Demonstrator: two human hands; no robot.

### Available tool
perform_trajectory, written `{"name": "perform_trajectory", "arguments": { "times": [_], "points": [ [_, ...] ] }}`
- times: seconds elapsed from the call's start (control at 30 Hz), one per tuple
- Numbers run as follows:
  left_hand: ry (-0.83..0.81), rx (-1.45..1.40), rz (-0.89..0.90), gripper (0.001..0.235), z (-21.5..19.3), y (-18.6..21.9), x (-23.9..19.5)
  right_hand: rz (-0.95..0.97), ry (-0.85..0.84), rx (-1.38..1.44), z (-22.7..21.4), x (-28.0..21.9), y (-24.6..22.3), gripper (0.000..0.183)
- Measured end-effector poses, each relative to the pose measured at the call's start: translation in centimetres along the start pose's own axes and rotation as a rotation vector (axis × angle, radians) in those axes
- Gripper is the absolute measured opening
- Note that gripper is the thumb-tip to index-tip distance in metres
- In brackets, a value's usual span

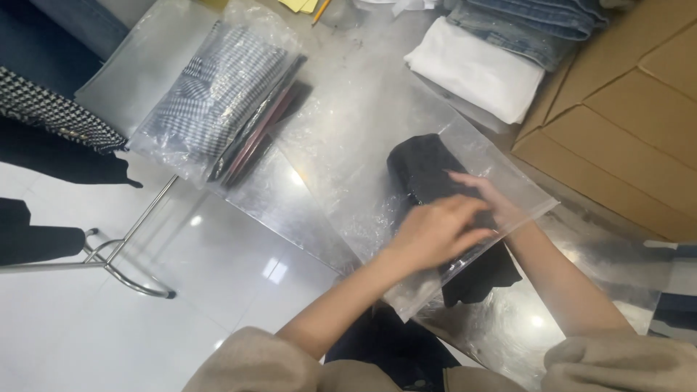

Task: Folding clothes and placing them into clear plastic bags for shipping

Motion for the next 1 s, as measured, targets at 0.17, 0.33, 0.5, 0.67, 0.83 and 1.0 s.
{"name": "perform_trajectory", "arguments": {
  "times": [0.17,0.33,0.5,0.67,0.83,1.0],
  "points": [
    [-0.245,-0.055,-0.797,0.064,-7.3,-13.9,-13.5,0.341,0.165,0.355,-1.5,-0.2,7.7,0.082],
    [-0.413,-0.630,-0.978,0.058,0.6,-18.7,-21.2,0.796,0.375,0.796,0.2,-0.6,15.8,0.039],
    [0.020,-1.152,-0.878,0.027,4.9,-22.0,-20.8,1.125,0.540,1.094,3.8,1.4,16.0,0.018],
    [-0.087,-1.122,-0.802,0.021,3.8,-19.0,-20.5,1.203,0.586,0.910,3.1,1.6,16.7,0.030],
    [-0.155,-1.111,-0.767,0.023,3.1,-18.2,-21.2,1.243,0.774,0.908,5.0,3.9,15.7,0.047],
    [-0.261,-1.064,-0.767,0.026,5.3,-18.1,-23.4,1.073,1.056,0.963,8.2,10.8,10.7,0.067]
  ]
}}
Point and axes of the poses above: each hand's wrist, its own x-axis towards the middle knuckle, its own z-axis out of the palm, y = z × x, the point moved 10 cm from there along x, towards the middle knuckle, and after that the axes turned 3 degrees about -x, right-handed, at the moved point
